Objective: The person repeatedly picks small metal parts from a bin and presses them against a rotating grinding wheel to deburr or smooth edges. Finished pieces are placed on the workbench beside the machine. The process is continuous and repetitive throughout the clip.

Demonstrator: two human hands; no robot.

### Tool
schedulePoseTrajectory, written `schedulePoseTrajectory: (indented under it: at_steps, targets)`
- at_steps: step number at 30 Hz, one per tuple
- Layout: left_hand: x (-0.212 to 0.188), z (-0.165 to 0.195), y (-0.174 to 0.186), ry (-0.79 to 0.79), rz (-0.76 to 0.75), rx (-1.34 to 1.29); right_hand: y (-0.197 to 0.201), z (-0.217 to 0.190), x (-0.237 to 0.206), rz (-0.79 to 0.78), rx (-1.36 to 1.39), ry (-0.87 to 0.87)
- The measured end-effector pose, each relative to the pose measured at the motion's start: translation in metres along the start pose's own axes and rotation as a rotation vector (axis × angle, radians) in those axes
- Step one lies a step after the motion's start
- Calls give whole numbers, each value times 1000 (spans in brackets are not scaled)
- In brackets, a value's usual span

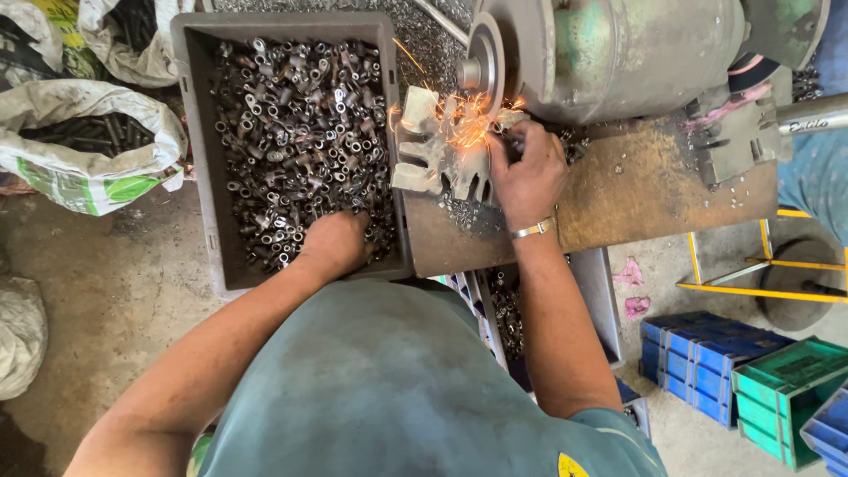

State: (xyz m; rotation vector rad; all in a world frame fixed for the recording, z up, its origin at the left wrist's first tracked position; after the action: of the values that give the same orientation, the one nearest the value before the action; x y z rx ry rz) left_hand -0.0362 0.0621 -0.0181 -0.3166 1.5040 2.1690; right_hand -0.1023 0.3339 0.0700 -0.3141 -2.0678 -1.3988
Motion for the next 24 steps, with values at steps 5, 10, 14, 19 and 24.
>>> schedulePoseTrajectory:
  at_steps: [5,10,14,19,24]
  targets:
    - [4,6,-7,-14,88,13,-13,-4,0,-57,106,-65]
    - [7,7,-8,10,157,-37,7,2,-8,-65,199,87]
    - [-2,-4,20,5,317,-207,46,-8,-31,158,13,32]
    - [-21,13,72,-60,164,-550,41,-64,-45,-200,418,78]
    - [-19,60,111,-375,202,-673,34,-87,-38,-228,574,27]
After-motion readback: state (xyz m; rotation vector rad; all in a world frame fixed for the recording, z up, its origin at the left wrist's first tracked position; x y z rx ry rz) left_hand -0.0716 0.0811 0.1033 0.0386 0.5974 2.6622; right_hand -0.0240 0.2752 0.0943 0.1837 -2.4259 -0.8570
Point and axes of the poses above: each hand's wrist, its own x-axis towards the middle knuckle, its own y-axis out of the back of the hand, z = x × y, the point moved 3 cm from there along x, towards the middle knuckle, and after that the axes turned 8 degrees about y, right-handed, at the moved point
